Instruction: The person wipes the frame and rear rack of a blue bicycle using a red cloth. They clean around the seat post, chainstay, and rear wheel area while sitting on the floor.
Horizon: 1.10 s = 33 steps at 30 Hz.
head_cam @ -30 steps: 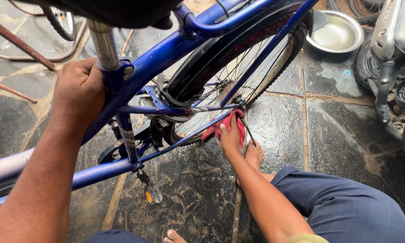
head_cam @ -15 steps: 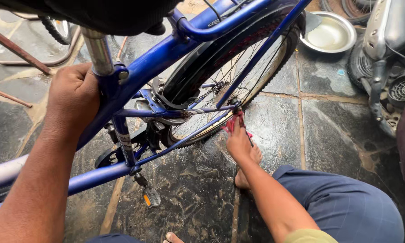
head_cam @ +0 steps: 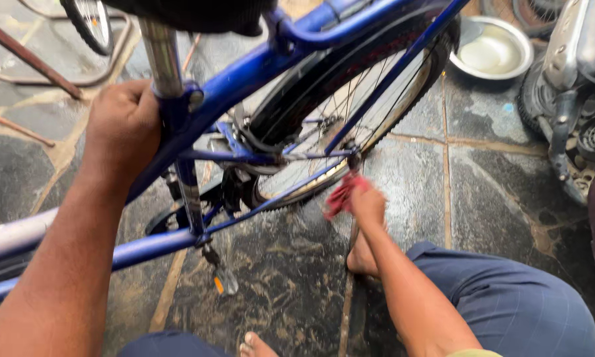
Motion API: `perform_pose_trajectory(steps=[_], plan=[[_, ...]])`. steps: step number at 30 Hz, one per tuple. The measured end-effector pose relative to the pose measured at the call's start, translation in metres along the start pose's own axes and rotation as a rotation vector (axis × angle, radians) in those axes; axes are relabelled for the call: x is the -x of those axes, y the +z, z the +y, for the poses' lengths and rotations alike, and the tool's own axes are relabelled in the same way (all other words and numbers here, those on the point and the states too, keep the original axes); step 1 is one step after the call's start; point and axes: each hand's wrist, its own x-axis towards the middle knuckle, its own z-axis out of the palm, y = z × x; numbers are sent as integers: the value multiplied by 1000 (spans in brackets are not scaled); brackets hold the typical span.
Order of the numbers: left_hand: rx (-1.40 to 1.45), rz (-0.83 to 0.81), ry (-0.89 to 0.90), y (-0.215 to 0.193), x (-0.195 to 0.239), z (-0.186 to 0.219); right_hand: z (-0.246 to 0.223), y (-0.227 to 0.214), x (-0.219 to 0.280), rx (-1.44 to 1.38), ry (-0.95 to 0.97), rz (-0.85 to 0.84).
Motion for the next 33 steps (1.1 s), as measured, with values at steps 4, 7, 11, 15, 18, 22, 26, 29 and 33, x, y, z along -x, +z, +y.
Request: perform_pose_trajectory(steps=[4, 7, 11, 15, 18, 22, 26, 29, 33], plan=[[68, -13, -61, 2, -1, -1, -5, -11, -6, -74, -439, 191], [26, 24, -2, 2, -3, 0, -23, 24, 5, 166, -798, 123], [-8, 38, -7, -1, -5, 0, -54, 82, 58, 171, -1038, 69], [55, 17, -10, 1, -4, -1, -77, 70, 88, 187, -958, -377], [23, 30, 33, 0, -3, -3, -87, 25, 44, 260, -1051, -201], [25, 56, 42, 3, 0, -8, -74, -4, 24, 401, -1103, 197], [18, 64, 101, 3, -6, -7, -69, -5, 38, 39, -788, 164], [8, 66, 44, 3, -2, -13, -67, -1, 44, -566, -143, 2], [-18, 33, 34, 4, -6, -9, -76, -4, 19, -146, -277, 137]])
